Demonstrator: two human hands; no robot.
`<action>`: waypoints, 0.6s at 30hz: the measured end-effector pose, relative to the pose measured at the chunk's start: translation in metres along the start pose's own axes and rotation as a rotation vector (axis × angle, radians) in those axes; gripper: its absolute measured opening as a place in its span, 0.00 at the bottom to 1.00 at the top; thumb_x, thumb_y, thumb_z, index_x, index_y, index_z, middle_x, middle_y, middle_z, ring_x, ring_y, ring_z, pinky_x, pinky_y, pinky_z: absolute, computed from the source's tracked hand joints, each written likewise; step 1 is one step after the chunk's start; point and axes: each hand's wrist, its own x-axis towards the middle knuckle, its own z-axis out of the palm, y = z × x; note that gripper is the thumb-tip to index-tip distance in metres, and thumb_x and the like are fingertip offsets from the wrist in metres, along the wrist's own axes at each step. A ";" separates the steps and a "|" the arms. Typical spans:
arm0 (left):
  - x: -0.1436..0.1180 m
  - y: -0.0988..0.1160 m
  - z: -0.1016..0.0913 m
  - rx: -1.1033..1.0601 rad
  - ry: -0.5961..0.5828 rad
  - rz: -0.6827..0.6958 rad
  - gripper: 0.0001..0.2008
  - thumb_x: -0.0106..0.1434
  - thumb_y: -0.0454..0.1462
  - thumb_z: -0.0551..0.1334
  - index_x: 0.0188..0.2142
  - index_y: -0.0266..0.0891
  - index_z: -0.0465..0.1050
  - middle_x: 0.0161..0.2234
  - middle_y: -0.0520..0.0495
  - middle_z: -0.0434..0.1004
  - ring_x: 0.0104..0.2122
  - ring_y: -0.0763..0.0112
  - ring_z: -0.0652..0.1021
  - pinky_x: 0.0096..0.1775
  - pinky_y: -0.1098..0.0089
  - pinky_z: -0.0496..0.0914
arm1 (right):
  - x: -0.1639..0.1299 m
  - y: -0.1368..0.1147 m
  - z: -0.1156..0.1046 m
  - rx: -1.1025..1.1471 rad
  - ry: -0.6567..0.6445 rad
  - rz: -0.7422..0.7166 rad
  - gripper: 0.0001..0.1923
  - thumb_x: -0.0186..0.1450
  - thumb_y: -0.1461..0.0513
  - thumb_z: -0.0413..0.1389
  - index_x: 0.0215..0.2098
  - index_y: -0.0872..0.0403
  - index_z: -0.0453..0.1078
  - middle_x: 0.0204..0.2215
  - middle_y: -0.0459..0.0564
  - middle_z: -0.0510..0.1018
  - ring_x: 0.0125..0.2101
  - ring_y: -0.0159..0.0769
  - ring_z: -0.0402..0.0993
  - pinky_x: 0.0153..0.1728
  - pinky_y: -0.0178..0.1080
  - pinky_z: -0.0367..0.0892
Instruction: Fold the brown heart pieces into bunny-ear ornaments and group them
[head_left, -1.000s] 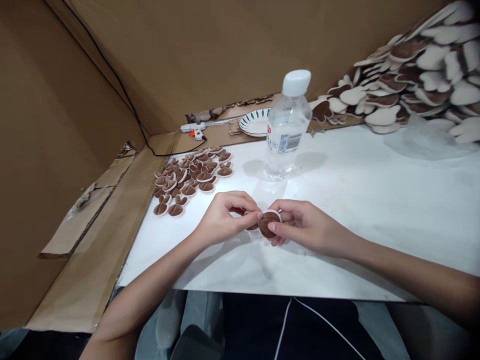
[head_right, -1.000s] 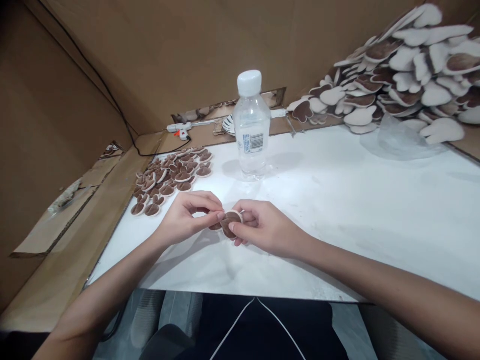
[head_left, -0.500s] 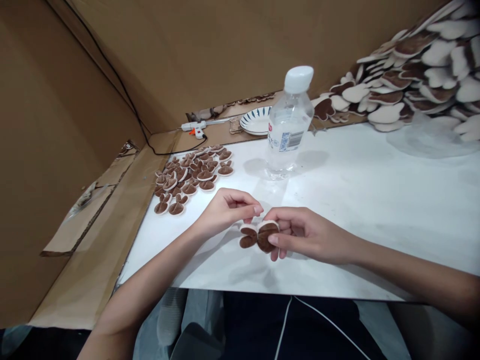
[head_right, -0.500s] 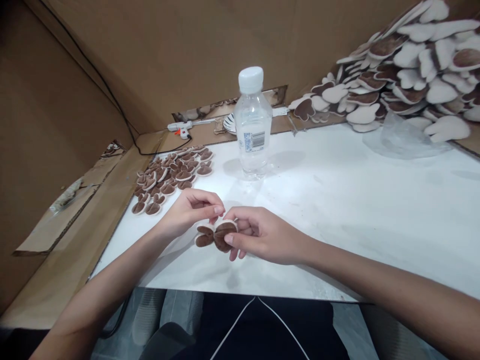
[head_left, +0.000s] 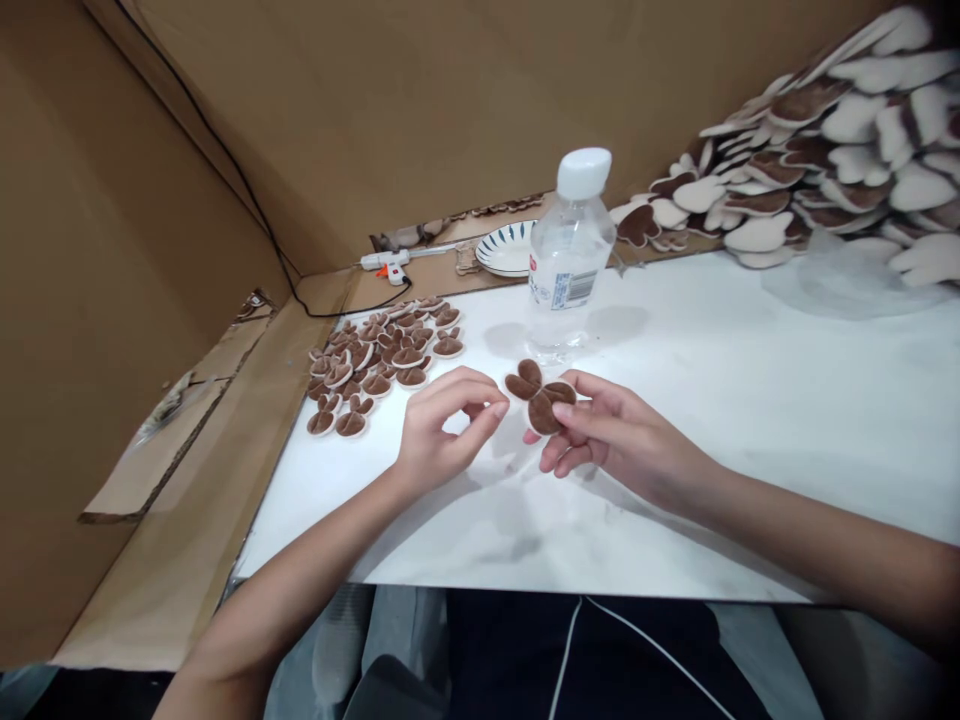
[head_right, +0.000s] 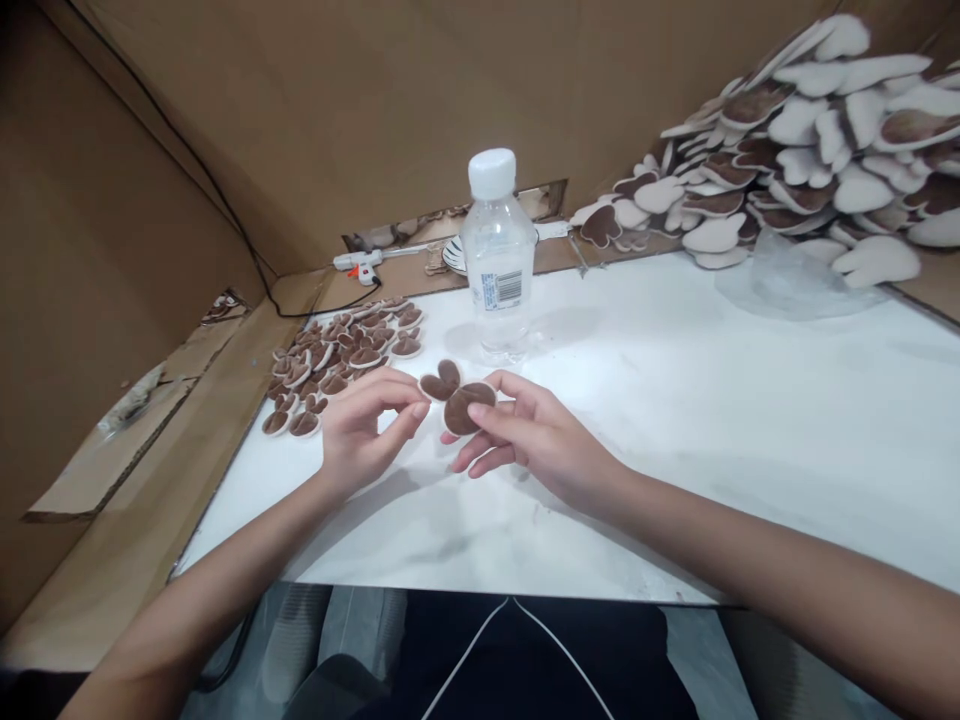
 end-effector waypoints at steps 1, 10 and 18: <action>-0.001 0.001 0.000 0.082 -0.004 0.090 0.03 0.58 0.29 0.63 0.32 0.36 0.73 0.30 0.48 0.75 0.30 0.75 0.75 0.31 0.75 0.70 | 0.001 0.001 0.001 0.023 0.022 0.017 0.08 0.66 0.58 0.56 0.38 0.54 0.62 0.34 0.49 0.80 0.28 0.32 0.79 0.28 0.32 0.73; -0.006 -0.001 -0.003 0.418 -0.141 0.492 0.07 0.57 0.31 0.65 0.36 0.36 0.72 0.32 0.47 0.78 0.28 0.75 0.76 0.28 0.73 0.67 | 0.004 0.001 0.001 -0.159 0.137 0.058 0.11 0.64 0.56 0.56 0.33 0.53 0.59 0.29 0.48 0.80 0.29 0.35 0.80 0.32 0.36 0.74; 0.003 0.004 -0.008 0.195 -0.195 0.271 0.04 0.59 0.30 0.63 0.35 0.36 0.72 0.31 0.47 0.75 0.30 0.74 0.75 0.31 0.73 0.69 | 0.003 -0.001 -0.003 -0.440 0.019 0.113 0.09 0.64 0.57 0.56 0.35 0.56 0.66 0.22 0.46 0.77 0.23 0.32 0.76 0.28 0.35 0.71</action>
